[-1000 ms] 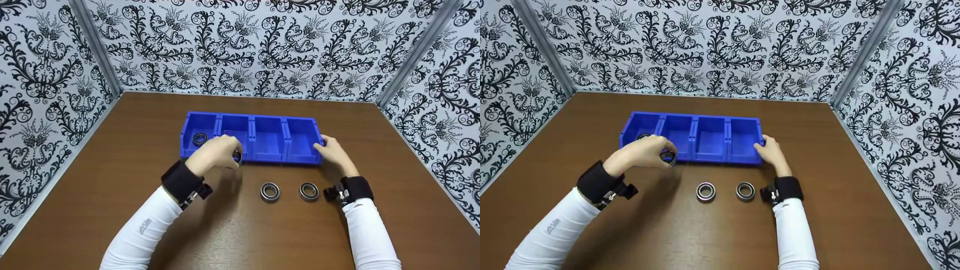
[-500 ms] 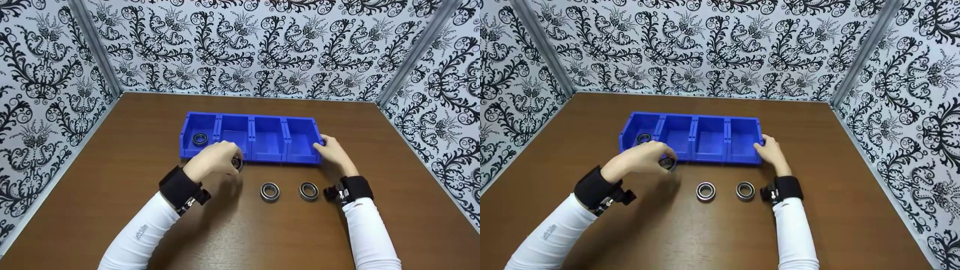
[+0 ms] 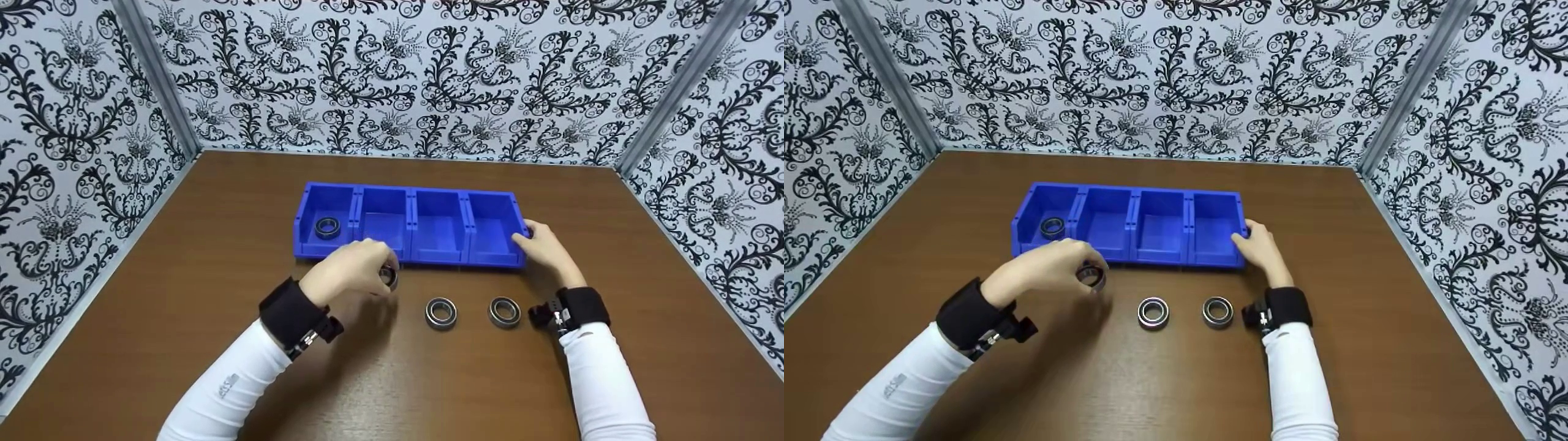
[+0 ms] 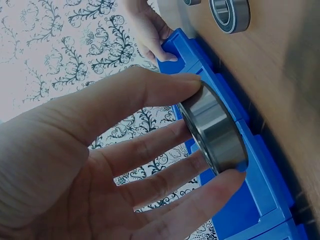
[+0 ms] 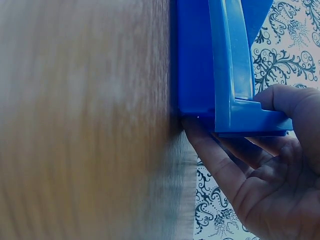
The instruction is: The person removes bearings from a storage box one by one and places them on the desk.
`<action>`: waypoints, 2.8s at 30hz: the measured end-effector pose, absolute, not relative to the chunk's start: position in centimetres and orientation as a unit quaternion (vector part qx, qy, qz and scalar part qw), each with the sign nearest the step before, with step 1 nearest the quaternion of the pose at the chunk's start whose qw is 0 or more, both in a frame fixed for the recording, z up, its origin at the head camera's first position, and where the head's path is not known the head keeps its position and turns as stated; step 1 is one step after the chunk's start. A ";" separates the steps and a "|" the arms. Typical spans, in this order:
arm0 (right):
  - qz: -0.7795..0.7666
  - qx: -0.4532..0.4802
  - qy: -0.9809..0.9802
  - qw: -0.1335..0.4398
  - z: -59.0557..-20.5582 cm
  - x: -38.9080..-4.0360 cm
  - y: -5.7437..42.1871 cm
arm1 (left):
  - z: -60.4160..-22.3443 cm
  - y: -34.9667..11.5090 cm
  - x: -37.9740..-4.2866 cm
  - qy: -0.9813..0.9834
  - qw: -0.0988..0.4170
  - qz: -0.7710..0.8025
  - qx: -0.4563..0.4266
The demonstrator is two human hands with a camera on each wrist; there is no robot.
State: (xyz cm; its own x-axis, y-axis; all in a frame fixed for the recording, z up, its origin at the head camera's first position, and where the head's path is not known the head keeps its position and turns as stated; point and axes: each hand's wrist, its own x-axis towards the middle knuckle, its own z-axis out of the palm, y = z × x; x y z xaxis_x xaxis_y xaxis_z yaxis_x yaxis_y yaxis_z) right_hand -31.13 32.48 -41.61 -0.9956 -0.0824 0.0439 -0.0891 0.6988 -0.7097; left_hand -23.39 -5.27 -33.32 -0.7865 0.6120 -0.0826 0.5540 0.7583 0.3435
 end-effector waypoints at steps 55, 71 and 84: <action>0.389 0.048 -0.920 -0.002 -41.5 -31.1 32.6 | -38.0 -5.6 -21.7 0.925 0.105 0.162 0.326; 0.385 0.044 -0.922 0.000 -41.5 -30.9 32.6 | -38.5 -5.7 -21.8 0.921 0.111 0.170 0.331; 0.380 0.042 -0.924 0.002 -41.5 -31.0 32.5 | -38.6 -5.7 -21.8 0.926 0.111 0.173 0.318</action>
